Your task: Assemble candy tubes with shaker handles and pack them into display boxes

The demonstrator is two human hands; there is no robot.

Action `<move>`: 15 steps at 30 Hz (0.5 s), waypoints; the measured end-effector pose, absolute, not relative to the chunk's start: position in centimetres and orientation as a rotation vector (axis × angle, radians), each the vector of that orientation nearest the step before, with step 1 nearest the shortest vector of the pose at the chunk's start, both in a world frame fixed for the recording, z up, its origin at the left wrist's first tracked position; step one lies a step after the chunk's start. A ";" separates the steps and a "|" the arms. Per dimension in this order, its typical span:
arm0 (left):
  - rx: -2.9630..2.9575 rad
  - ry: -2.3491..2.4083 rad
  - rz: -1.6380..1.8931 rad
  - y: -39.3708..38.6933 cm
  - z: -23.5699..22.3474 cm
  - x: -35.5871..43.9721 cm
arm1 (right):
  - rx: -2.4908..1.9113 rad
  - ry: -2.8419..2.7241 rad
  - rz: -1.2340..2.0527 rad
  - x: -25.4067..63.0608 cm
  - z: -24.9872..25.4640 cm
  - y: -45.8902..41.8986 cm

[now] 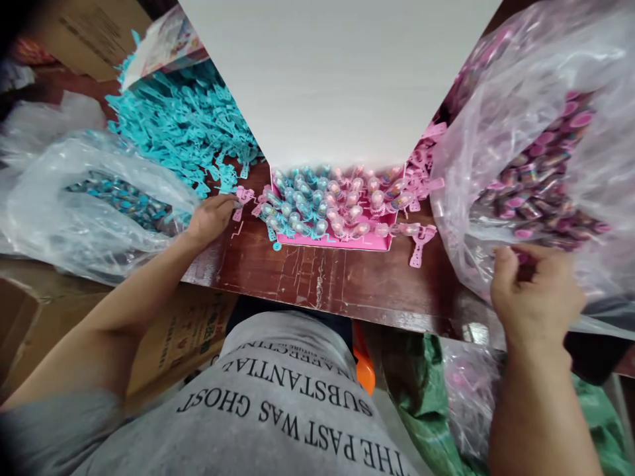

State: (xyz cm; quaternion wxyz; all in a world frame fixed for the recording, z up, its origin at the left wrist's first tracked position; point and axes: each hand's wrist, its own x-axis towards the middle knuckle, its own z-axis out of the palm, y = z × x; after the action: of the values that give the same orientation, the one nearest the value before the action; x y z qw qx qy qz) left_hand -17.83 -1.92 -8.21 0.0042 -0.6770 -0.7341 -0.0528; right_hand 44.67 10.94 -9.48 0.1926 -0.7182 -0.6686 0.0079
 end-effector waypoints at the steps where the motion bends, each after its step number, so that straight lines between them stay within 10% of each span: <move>1: -2.072 -2.329 -0.197 -2.4 -8.4 -17.8 | -2.010 -1.846 0.089 43.9 -8.7 10.3; 15: -1.683 -2.711 -0.373 2.1 -9.1 -14.9 | -1.261 -2.251 0.256 37.9 -4.4 4.2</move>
State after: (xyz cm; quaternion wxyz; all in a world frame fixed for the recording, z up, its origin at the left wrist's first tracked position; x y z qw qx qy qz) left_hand -14.86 2.10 -9.06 -0.0354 -0.5234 -0.8434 -0.1160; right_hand 37.88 4.19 -4.37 0.2712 -0.4680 -0.8357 0.0952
